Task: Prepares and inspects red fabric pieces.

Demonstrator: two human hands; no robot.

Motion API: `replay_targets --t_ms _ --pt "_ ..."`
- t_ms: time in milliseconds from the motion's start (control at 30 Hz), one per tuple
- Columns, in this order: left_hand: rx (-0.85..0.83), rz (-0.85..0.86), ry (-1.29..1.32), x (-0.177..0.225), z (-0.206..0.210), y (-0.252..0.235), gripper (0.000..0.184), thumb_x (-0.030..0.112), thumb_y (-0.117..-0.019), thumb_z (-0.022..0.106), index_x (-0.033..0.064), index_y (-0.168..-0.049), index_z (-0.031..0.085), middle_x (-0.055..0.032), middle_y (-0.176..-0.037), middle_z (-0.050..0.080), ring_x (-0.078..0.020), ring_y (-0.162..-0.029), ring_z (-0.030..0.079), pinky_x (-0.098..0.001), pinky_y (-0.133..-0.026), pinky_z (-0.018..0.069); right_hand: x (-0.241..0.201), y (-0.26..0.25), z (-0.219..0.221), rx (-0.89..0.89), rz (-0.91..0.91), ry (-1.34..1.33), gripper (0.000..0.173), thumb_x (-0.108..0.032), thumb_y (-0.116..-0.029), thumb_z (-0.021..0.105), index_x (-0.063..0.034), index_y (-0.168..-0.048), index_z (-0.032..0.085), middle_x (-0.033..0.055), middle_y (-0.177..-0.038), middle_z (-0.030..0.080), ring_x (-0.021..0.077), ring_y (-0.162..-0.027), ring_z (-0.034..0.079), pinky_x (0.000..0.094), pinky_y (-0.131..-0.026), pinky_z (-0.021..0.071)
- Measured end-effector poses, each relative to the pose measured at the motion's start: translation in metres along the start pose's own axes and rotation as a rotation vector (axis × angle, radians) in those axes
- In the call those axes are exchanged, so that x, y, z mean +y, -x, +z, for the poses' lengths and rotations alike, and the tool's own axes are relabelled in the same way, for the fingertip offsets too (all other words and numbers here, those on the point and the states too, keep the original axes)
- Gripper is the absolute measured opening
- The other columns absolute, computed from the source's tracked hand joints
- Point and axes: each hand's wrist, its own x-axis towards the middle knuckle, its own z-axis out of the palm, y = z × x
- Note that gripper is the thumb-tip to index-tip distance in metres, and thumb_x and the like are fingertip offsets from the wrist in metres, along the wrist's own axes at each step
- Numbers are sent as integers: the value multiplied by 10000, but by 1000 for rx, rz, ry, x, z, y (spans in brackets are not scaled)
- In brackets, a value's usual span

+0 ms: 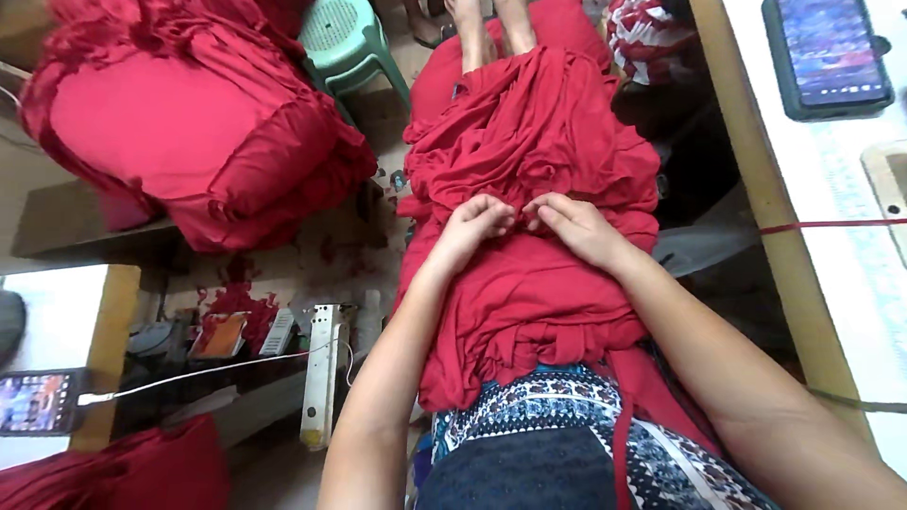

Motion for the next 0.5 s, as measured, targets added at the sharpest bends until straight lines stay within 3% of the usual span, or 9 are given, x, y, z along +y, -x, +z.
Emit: replay_targets --t_ms 33,100,167,233,333,433,500 --pt "20 -21 98 3 -2 3 175 97 -1061 440 40 -1020 600 -2 -936 688 -66 -841 670 -270 -800 571 1 1 0 -11 3 38 419 -276 -1106 323 -73 -1236 666 44 -974 736 133 -891 708 411 -836 588" --pt "7 -25 3 2 -4 4 175 106 -1062 456 8 -1040 601 -41 -972 698 -102 -892 689 -315 -860 579 -1 -2 1 -6 16 97 423 -280 -1108 324 -83 -1248 671 66 -1045 740 174 -963 714 463 -875 576" --pt "-73 -33 -379 -3 2 -4 253 179 -1031 577 -47 -1103 666 -136 -1024 703 -192 -957 685 -405 -921 553 -3 -6 0 24 21 123 437 -269 -1110 321 -60 -1262 674 113 -1203 709 224 -1122 675 490 -982 525" --pt "-170 -64 -747 -2 15 -20 379 304 -995 660 -32 -1169 683 -203 -1098 706 -313 -1062 679 -528 -983 514 -2 -9 -2 58 -2 151 437 -284 -1102 358 -37 -1292 665 140 -1312 671 250 -1229 636 490 -1058 487" --pt "-215 -240 -1066 19 43 -41 560 439 -931 694 -9 -1260 626 -234 -1193 669 -403 -1150 643 -634 -939 500 0 -15 -5 65 -33 231 441 -331 -1051 497 -28 -1337 641 152 -1448 592 292 -1328 583 518 -1104 459" --pt "-206 -194 -1121 13 53 -53 370 278 -943 686 -11 -1173 678 -220 -1210 673 -396 -1165 638 -625 -915 507 -1 -20 -6 2 -15 326 405 -119 -980 552 -56 -1373 623 145 -1508 539 330 -1326 581 578 -1040 494" --pt "-176 -82 -1009 -5 43 -55 301 161 -918 695 -16 -1162 694 -218 -1170 695 -384 -1140 657 -600 -958 510 -3 -21 -7 -66 6 396 527 28 -898 591 -88 -1412 604 143 -1497 550 366 -1266 619 636 -942 528"
